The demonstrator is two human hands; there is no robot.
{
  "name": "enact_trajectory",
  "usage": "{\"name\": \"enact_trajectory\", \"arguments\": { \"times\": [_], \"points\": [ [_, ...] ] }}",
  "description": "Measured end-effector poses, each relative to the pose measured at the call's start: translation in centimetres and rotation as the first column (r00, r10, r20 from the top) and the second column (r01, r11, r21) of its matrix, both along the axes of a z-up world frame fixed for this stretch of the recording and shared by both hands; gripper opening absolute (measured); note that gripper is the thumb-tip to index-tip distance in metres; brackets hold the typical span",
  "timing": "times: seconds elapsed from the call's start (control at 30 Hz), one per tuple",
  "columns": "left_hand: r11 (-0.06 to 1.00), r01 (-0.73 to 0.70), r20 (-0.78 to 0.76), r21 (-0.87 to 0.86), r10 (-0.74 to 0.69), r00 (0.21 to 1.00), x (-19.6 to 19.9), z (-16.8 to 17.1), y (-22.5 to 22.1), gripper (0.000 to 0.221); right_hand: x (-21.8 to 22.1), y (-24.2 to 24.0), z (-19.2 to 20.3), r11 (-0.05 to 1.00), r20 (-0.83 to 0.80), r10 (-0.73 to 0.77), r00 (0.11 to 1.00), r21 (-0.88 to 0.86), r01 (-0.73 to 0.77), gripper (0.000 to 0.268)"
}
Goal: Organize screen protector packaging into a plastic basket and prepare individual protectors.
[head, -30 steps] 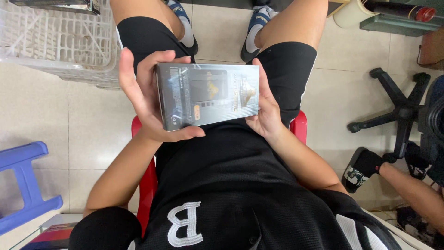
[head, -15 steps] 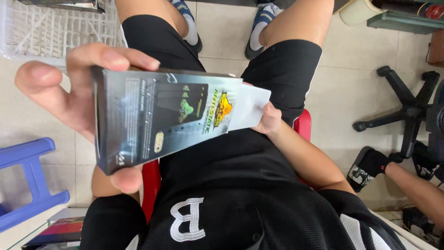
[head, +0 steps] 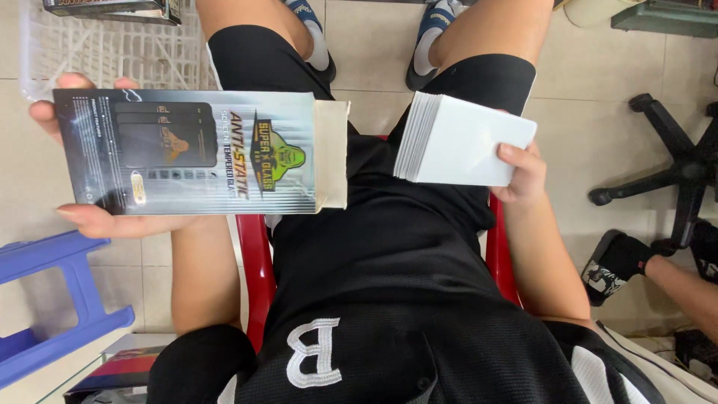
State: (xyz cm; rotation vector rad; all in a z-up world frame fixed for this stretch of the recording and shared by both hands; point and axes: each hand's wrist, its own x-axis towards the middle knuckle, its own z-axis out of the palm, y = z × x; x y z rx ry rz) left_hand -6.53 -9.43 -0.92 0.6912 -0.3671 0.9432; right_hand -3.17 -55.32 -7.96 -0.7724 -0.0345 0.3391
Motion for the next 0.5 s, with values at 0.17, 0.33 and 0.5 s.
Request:
{"name": "enact_trajectory", "arguments": {
  "times": [0.17,0.33,0.5],
  "points": [
    [0.997,0.081,-0.140,-0.011,-0.082,0.987,-0.8,-0.3,-1.6,0.073,-1.2,-1.2,1.1,0.979,0.002,-0.024,1.000,-0.203,0.024,0.053],
    [0.951,0.277,-0.474,0.133,-0.185,0.861,-2.6,-4.2,-1.5,0.061,-1.8,-1.8,1.5,0.889,-0.046,-0.010,0.999,-0.457,-0.012,0.051],
    [0.812,0.357,-0.583,0.461,-0.026,0.812,-4.4,-5.7,-1.8,0.068,-2.0,-2.8,0.6,0.734,-0.127,0.036,0.991,-0.670,-0.112,0.038]
  ]
}}
